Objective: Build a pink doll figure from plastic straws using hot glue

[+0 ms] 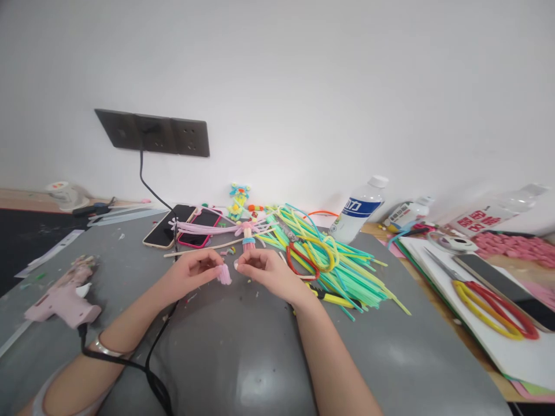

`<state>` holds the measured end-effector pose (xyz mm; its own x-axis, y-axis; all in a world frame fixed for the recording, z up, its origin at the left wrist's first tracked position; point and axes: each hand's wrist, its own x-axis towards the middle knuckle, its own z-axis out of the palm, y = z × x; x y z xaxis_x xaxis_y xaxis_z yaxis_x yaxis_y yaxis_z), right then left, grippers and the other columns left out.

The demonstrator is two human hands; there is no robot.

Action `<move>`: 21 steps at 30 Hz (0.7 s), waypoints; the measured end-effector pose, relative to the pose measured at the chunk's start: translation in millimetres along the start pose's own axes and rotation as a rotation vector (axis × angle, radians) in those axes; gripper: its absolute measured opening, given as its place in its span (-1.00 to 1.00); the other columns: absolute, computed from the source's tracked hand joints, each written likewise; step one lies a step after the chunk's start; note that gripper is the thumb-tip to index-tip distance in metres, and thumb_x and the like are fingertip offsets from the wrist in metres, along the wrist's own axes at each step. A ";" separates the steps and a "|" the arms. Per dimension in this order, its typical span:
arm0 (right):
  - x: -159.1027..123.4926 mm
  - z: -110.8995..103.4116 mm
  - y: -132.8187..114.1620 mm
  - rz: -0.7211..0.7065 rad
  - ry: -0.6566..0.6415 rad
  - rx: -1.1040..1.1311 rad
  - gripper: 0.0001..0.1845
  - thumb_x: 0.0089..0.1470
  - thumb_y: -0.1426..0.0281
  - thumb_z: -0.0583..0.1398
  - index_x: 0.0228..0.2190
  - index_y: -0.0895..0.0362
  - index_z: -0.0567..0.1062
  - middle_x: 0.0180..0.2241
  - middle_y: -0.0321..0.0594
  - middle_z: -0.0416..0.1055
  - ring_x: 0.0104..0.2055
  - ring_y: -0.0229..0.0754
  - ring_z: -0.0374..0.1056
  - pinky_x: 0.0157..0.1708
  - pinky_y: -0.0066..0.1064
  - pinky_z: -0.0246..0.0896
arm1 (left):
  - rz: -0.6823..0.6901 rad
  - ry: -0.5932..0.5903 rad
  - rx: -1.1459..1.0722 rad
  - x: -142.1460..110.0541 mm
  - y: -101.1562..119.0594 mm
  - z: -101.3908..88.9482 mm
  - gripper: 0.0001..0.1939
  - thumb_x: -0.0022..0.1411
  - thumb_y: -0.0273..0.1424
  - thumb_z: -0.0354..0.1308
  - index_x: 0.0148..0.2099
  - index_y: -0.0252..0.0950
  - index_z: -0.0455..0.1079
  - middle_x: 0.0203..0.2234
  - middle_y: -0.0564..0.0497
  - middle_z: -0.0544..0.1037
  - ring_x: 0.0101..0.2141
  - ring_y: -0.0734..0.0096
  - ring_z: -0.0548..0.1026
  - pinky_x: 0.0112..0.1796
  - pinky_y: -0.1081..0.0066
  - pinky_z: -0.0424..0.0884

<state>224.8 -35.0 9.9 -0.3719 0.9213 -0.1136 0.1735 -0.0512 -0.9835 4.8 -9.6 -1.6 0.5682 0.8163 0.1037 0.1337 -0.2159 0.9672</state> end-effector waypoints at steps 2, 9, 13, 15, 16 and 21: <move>0.0 1.0 0.7 -0.001 -0.001 -0.011 -0.61 0.03 0.08 0.30 -0.40 0.19 0.47 -0.50 -0.36 0.26 -0.51 -0.36 0.07 -0.51 -0.49 -0.06 | -0.003 -0.014 0.008 -0.4 -0.8 0.3 -0.79 0.23 -0.26 0.18 -0.28 -0.31 0.48 -0.39 -0.01 0.54 -0.38 0.41 0.45 -0.33 0.46 0.36; 0.8 2.9 3.7 -0.017 -0.012 -0.035 -0.66 0.03 0.13 0.30 -0.40 0.19 0.50 -0.48 -0.34 0.34 -0.48 -0.34 0.15 -0.44 -0.47 0.03 | -0.020 -0.037 0.027 -0.6 -1.1 0.0 -0.78 0.22 -0.25 0.19 -0.29 -0.32 0.50 -0.41 -0.02 0.55 -0.38 0.37 0.48 -0.31 0.42 0.39; 0.5 3.7 3.8 -0.015 -0.008 -0.041 -0.65 0.02 0.13 0.30 -0.39 0.19 0.50 -0.47 -0.33 0.35 -0.46 -0.33 0.18 -0.42 -0.47 0.04 | -0.019 -0.039 0.023 -1.0 -0.9 -0.3 -0.76 0.22 -0.23 0.20 -0.28 -0.32 0.50 -0.40 -0.03 0.56 -0.38 0.37 0.48 -0.31 0.43 0.39; 0.3 4.2 3.7 -0.017 -0.008 -0.044 -0.65 0.03 0.13 0.30 -0.38 0.20 0.50 -0.47 -0.32 0.35 -0.46 -0.33 0.18 -0.43 -0.47 0.04 | -0.020 -0.039 0.025 -1.2 -1.2 -0.3 -0.75 0.21 -0.22 0.20 -0.28 -0.32 0.51 -0.40 -0.04 0.57 -0.38 0.36 0.49 -0.32 0.43 0.39; 0.2 4.3 3.8 -0.019 -0.010 -0.045 -0.65 0.03 0.13 0.30 -0.38 0.20 0.50 -0.48 -0.33 0.34 -0.46 -0.33 0.17 -0.43 -0.47 0.03 | -0.020 -0.039 0.028 -1.3 -1.6 -0.3 -0.75 0.21 -0.21 0.20 -0.27 -0.32 0.51 -0.40 -0.04 0.57 -0.38 0.36 0.49 -0.33 0.43 0.38; 0.5 4.0 4.1 -0.028 -0.012 -0.064 -0.64 0.04 0.12 0.29 -0.38 0.19 0.49 -0.48 -0.33 0.33 -0.46 -0.32 0.17 -0.43 -0.47 0.03 | -0.019 -0.035 0.043 -1.0 -3.3 0.1 -0.74 0.23 -0.20 0.20 -0.27 -0.31 0.52 -0.40 -0.04 0.58 -0.39 0.36 0.49 -0.34 0.43 0.39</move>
<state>221.6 -36.3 5.2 -0.3887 0.9172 -0.0878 0.2204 0.0000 -0.9754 3.9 -9.7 -4.9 0.5931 0.8015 0.0769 0.1791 -0.2245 0.9579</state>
